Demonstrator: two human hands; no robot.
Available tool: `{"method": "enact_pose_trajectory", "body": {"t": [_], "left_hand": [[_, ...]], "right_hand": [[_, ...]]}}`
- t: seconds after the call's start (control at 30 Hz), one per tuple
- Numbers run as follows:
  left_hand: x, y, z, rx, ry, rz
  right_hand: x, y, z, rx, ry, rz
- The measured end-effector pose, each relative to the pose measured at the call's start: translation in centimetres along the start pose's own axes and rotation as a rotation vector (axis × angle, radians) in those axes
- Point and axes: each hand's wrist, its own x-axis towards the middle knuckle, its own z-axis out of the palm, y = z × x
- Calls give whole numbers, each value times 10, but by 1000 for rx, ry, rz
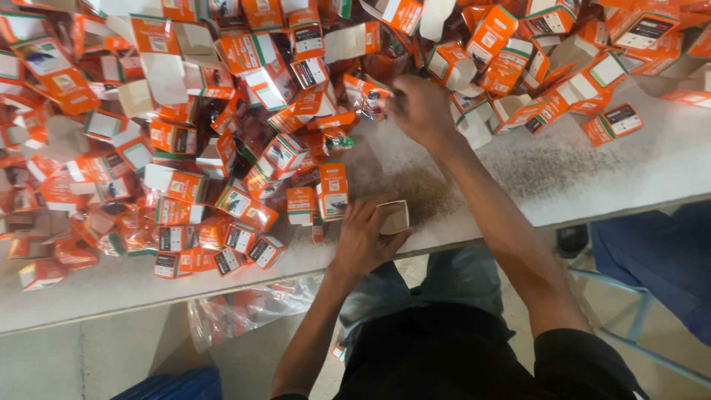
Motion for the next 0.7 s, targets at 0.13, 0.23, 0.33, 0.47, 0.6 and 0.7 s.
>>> {"method": "enact_pose_trajectory", "body": {"t": [0.13,0.23,0.33,0.47,0.6,0.7], "left_hand": [[10,3,18,-133,-119,-93],[17,2,28,-134,-171,-132],[25,-1,30,-109,-254,-223],[35,-9,26,-308,-203,-187],[40,-11,26,-375,-349,-318],[39,-11,27,-386,-292,-271]], "right_hand": [[-56,36,-21,172,181,161],[-110,46,-50,479,396,241],[-163,32,-80,1006,392,693],[-207,-13,-86,1115,316,472],[-207,-45,-53,599,409,250],[-195,-50,-36,154,403,31]]}}
